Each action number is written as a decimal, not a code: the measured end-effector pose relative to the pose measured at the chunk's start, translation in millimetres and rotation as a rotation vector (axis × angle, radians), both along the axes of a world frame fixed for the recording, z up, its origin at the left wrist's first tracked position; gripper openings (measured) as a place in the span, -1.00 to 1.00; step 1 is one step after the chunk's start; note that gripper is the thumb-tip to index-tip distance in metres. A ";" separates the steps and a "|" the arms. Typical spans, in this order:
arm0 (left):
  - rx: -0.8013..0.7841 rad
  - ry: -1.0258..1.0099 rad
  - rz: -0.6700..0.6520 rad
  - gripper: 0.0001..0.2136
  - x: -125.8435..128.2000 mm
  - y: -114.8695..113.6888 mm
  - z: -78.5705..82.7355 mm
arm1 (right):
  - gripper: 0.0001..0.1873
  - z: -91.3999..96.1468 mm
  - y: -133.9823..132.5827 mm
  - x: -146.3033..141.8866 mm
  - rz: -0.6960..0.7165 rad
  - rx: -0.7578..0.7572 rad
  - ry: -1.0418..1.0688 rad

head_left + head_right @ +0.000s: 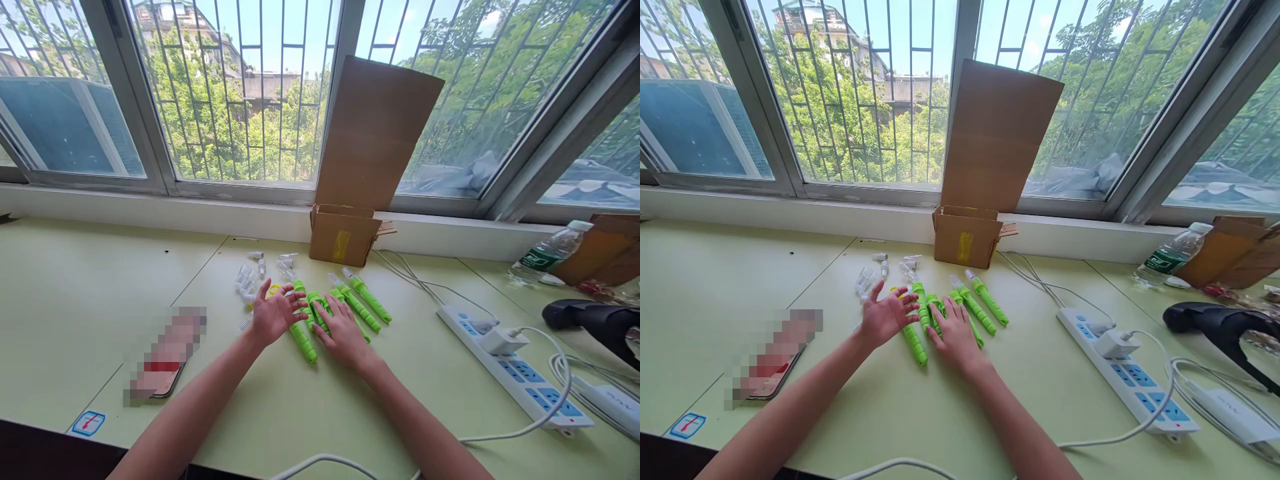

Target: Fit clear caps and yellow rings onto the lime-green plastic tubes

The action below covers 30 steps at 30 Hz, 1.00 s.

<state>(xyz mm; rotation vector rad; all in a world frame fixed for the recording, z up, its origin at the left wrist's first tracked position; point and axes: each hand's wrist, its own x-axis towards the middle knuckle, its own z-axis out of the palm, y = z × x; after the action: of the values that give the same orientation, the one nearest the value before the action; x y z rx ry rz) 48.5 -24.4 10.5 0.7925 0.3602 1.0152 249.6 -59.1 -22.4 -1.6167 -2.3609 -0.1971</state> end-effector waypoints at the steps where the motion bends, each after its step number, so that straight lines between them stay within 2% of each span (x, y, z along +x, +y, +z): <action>1: -0.018 -0.013 -0.009 -0.51 0.2 -0.5 0.7 | -0.43 -0.1 0.1 0.1 0.000 0.002 0.000; 8: -0.058 -0.047 -0.017 -0.51 0.6 -2.5 3.8 | -0.43 -0.6 0.7 0.6 0.006 0.005 0.001; 11: 0.000 -0.004 0.014 -0.50 2.0 -1.7 5.0 | -0.43 0.3 0.2 0.4 0.002 -0.003 0.006; 13: 0.075 0.093 0.069 -0.49 3.4 -1.4 4.8 | -0.43 1.1 0.0 0.1 -0.001 -0.013 0.007; 16: 0.333 0.447 0.274 -0.56 5.4 -3.3 0.5 | -0.43 1.9 0.0 -0.1 -0.003 -0.031 0.011; 19: 0.882 0.970 0.481 -0.72 7.7 -8.3 -8.5 | -0.42 1.6 0.4 0.2 0.000 -0.033 0.014; 21: 1.224 1.194 0.513 -0.79 10.4 -11.8 -14.6 | -0.43 0.8 0.7 0.4 0.003 -0.025 0.012; 22: 1.331 1.259 0.528 -0.81 12.1 -13.0 -17.1 | -0.43 0.4 0.9 0.5 0.004 -0.021 0.009; 25: 1.474 1.362 0.580 -0.82 15.9 -13.7 -21.1 | -0.44 -0.6 1.2 0.7 0.003 -0.013 0.003; 30: 1.443 1.443 0.648 -0.80 14.6 -9.8 -21.3 | -0.44 -1.6 1.7 0.9 0.008 -0.003 0.016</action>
<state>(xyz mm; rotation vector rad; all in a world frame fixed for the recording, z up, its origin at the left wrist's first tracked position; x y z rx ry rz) 63.1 -34.3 -10.8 2.8652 1.1910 1.0349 250.5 -57.3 -24.0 -1.6040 -2.3561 -0.1788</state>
